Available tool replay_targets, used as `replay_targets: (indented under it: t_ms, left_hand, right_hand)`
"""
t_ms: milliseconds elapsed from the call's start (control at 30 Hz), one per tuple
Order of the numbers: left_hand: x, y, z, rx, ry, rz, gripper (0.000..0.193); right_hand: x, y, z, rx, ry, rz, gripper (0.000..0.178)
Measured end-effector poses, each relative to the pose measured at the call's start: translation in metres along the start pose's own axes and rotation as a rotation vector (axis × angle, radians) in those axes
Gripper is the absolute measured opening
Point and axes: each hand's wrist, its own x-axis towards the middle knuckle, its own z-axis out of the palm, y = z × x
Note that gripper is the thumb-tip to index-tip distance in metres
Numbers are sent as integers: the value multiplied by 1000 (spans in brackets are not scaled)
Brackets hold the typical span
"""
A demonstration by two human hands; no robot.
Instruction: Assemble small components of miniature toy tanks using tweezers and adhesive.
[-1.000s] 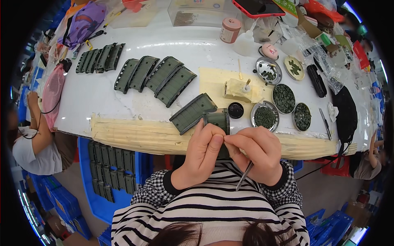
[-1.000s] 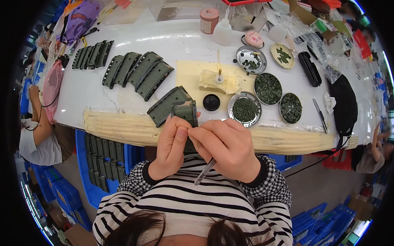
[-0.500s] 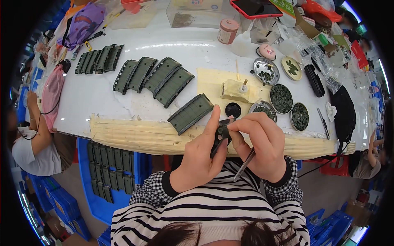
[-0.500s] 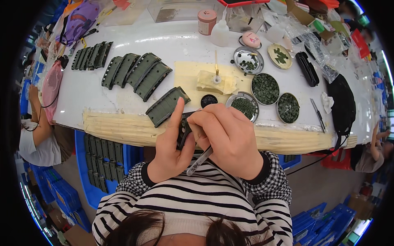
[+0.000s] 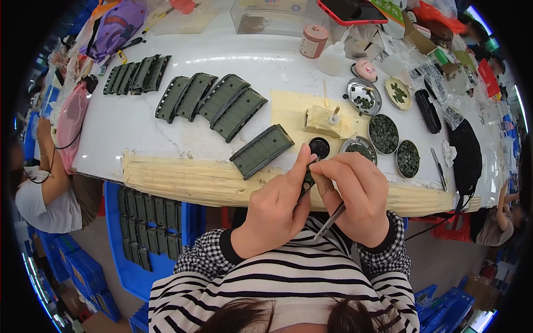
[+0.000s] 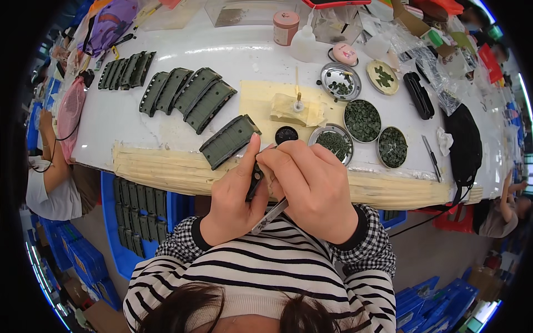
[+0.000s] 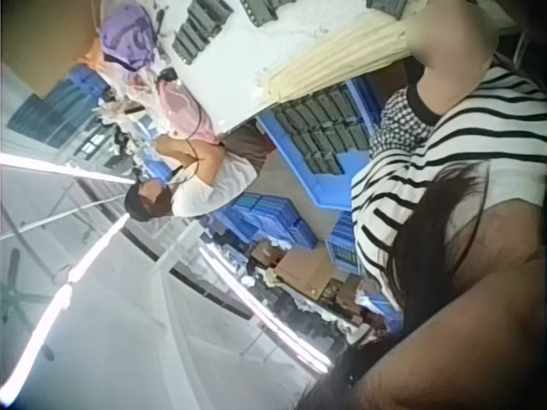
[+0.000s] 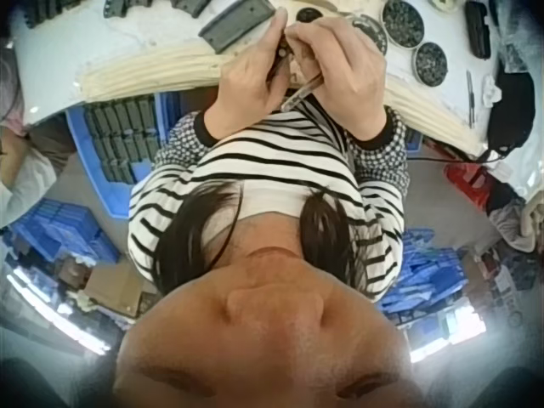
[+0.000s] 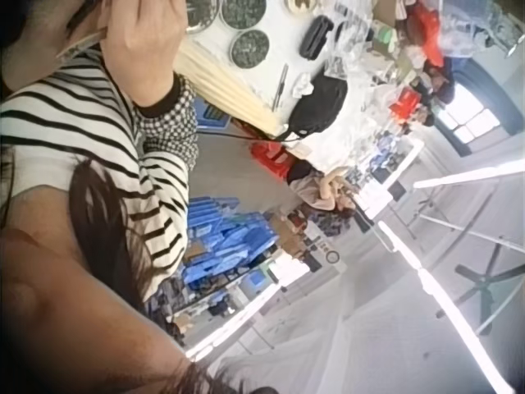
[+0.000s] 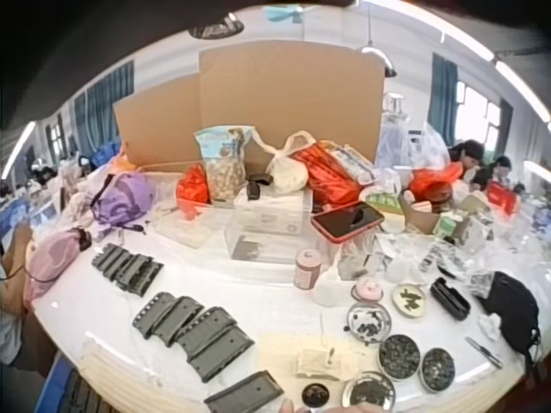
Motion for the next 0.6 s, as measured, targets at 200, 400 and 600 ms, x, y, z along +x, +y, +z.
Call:
replay_targets:
  t_ms: [200, 400, 600]
  left_hand:
    - [0, -1, 1, -25, 6, 9, 76]
    - [-1, 2, -2, -37, -11, -12, 69]
    - [-2, 1, 0, 10, -14, 5, 71]
  right_hand:
    - [-5, -2, 4, 102, 41, 94, 32]
    - [-12, -2, 8, 177, 77, 104, 31]
    - [-12, -2, 8, 167, 87, 117, 29]
